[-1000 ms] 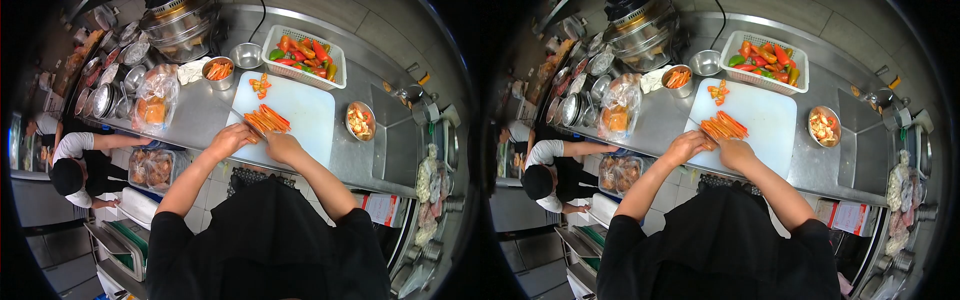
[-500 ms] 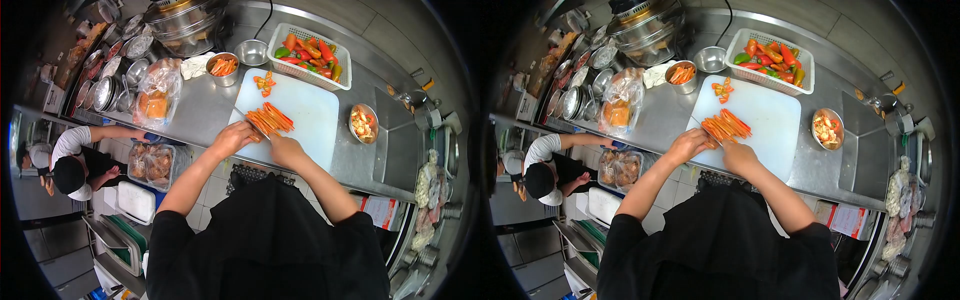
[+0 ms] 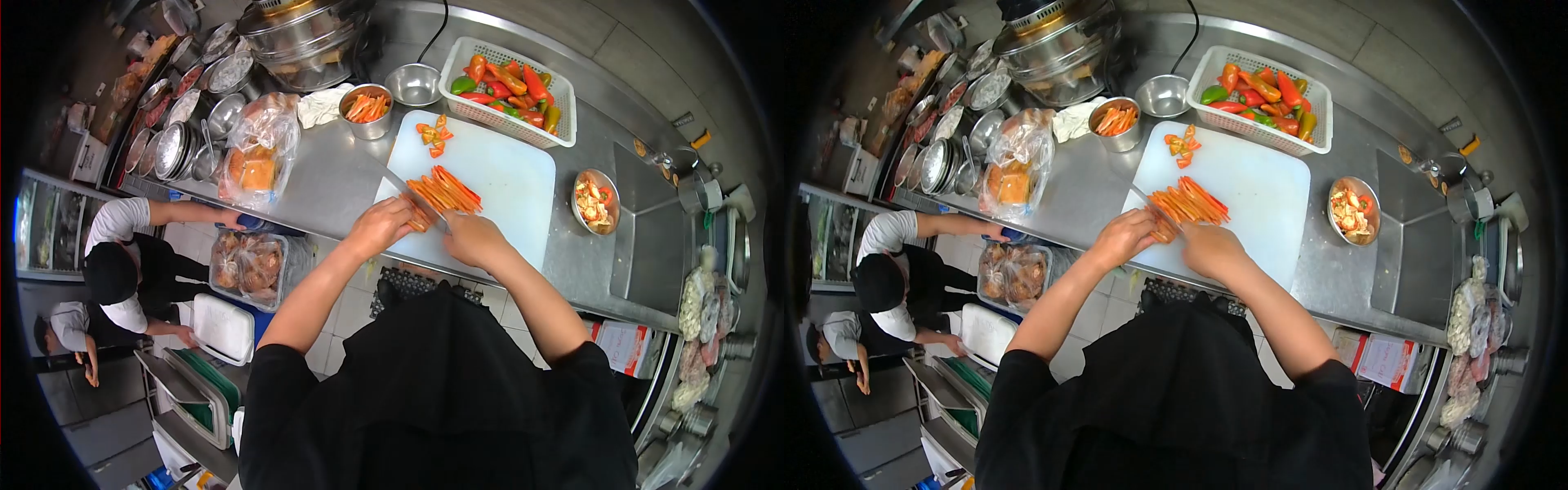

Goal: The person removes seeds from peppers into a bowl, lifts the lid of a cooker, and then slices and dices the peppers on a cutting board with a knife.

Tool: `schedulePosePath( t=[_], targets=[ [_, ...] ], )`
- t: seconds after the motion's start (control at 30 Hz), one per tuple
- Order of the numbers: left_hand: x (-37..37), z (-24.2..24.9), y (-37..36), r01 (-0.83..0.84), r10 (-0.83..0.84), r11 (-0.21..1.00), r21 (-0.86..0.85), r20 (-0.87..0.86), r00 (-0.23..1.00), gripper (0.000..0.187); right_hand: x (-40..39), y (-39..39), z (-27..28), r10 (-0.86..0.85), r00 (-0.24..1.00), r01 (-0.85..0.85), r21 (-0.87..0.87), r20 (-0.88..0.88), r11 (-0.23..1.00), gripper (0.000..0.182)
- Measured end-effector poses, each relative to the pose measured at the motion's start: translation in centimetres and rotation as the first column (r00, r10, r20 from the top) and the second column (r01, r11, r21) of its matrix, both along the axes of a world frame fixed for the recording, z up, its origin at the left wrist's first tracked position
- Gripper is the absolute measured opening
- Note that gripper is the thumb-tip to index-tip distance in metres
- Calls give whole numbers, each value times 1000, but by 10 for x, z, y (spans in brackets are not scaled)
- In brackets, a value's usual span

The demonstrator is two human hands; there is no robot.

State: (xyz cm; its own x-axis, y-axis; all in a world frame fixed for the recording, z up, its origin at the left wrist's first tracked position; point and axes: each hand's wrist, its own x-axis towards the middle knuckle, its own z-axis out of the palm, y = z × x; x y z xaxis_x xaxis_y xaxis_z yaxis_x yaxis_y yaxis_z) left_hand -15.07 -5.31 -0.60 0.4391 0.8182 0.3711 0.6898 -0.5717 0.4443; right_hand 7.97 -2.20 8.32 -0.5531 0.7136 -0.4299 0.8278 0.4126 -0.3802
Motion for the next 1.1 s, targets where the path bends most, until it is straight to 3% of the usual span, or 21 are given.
schedulePosePath(
  t=[0.13,0.33,0.53,0.63,0.8,1.1],
  targets=[
    [1,-1,-2,-19,19,999,-26,-9,1000,25,-4,-2,-29,-18,999,18,-19,-26,1000,36],
    [-1,-4,-6,-34,34,999,2,-28,999,26,-1,-2,0,6,1000,-6,-17,-12,1000,36],
    [-2,-7,-9,-50,50,999,-5,-33,998,27,-7,9,-24,32,999,-32,-9,-18,999,34],
    [-2,-6,-11,-60,59,998,-15,-28,998,26,-4,0,0,13,1000,-13,-31,4,999,34],
    [-3,-2,-19,-95,92,993,-72,-49,995,30,-4,-2,-42,-9,998,8,-21,-64,1000,34],
    [0,6,-19,-118,114,991,-66,-57,992,35,-1,-1,-12,-17,1000,17,-9,-16,1000,39]
  ],
)
